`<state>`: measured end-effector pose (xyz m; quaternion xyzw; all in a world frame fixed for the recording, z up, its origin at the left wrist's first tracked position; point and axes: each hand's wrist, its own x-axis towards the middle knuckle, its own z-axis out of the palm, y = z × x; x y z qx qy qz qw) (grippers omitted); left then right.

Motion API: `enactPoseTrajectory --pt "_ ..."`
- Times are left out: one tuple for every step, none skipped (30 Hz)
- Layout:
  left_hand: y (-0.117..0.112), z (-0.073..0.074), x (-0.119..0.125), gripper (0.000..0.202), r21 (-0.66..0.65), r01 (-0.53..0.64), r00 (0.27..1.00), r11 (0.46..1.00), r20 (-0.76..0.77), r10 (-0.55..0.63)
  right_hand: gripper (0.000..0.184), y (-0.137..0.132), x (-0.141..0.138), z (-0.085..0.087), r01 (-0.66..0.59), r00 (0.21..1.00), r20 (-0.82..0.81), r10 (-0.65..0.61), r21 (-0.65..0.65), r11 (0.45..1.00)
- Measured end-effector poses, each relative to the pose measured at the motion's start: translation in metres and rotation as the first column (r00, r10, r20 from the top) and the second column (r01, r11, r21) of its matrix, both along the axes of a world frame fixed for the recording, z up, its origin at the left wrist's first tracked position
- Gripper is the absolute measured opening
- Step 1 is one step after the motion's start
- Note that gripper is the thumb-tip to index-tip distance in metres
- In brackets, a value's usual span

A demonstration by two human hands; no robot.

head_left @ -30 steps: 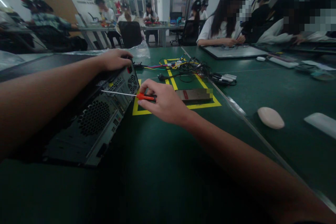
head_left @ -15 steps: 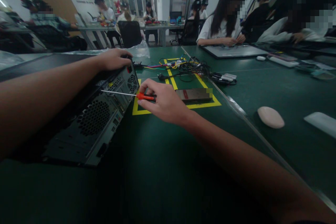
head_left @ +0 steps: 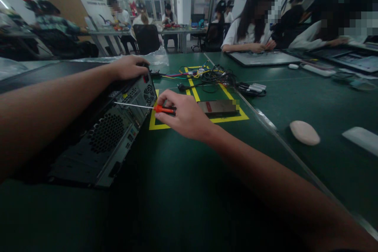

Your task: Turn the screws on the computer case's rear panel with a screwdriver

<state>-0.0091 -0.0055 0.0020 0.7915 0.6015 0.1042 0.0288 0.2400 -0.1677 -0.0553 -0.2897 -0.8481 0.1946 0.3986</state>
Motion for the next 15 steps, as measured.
enactPoseTrajectory --pt "-0.0003 0.0001 0.0001 0.073 0.005 0.007 1.0 1.0 -0.011 -0.007 0.015 0.0001 0.0 0.0001 0.003 1.0 0.002 -0.003 -0.002 1.0" --pt "-0.0006 0.0001 0.0002 0.074 0.014 0.021 0.999 1.0 -0.025 -0.021 0.015 0.0002 0.0 0.0002 0.007 1.0 0.002 -0.007 -0.003 1.0" --pt "-0.0008 0.0002 0.0001 0.074 0.024 0.036 0.999 0.999 -0.036 -0.035 0.015 0.0002 0.0001 0.0004 0.011 1.0 0.003 -0.011 -0.004 1.0" --pt "-0.001 0.0003 0.0 0.075 0.029 0.042 0.999 0.999 -0.036 -0.041 0.016 0.0002 0.0002 0.0007 0.015 1.0 0.003 -0.015 -0.004 1.0" --pt "-0.001 0.0004 -0.0002 0.076 0.034 0.046 0.998 0.998 -0.032 -0.045 0.017 0.0001 0.0004 0.0011 0.019 1.0 0.003 -0.019 -0.004 1.0" --pt "-0.0009 0.0004 -0.0004 0.077 0.038 0.051 0.998 0.998 -0.029 -0.049 0.018 -0.0001 0.0005 0.0016 0.023 1.0 0.005 -0.023 -0.004 1.0" --pt "-0.0006 0.0003 -0.0007 0.077 0.038 0.053 0.998 0.998 -0.026 -0.052 0.019 -0.0004 0.0006 0.0021 0.027 1.0 0.008 -0.027 -0.005 1.0" --pt "-0.0003 0.0002 -0.001 0.076 0.035 0.052 0.998 0.998 -0.024 -0.051 0.021 -0.0008 0.0006 0.0027 0.03 1.0 0.01 -0.029 -0.009 1.0" --pt "0.0002 -0.0001 -0.0014 0.075 0.032 0.049 0.999 0.998 -0.025 -0.048 0.023 -0.0013 0.0005 0.0031 0.033 0.999 0.014 -0.033 -0.016 0.999" --pt "0.0007 -0.0003 -0.0017 0.074 0.029 0.044 0.999 0.999 -0.026 -0.043 0.026 -0.0019 0.0002 0.0035 0.036 0.999 0.018 -0.036 -0.027 0.999" --pt "0.0012 -0.0006 -0.0019 0.073 0.028 0.039 0.999 0.999 -0.028 -0.038 0.028 -0.0026 -0.0002 0.0037 0.037 0.999 0.023 -0.037 -0.04 0.998" --pt "0.0015 -0.0008 -0.002 0.072 0.027 0.033 0.999 0.999 -0.029 -0.032 0.03 -0.0033 -0.0007 0.0038 0.038 0.999 0.025 -0.037 -0.054 0.998" --pt "0.0017 -0.0009 -0.002 0.071 0.026 0.026 0.999 0.999 -0.029 -0.026 0.03 -0.0041 -0.0011 0.0039 0.04 0.999 0.023 -0.039 -0.064 0.997" --pt "0.0017 -0.0008 -0.0019 0.071 0.025 0.021 0.999 0.999 -0.029 -0.02 0.029 -0.0048 -0.0016 0.0038 0.04 0.999 0.02 -0.039 -0.07 0.997" --pt "0.0015 -0.0006 -0.0017 0.071 0.024 0.018 0.999 1.0 -0.03 -0.018 0.026 -0.0054 -0.0018 0.0037 0.038 0.999 0.013 -0.037 -0.071 0.997"
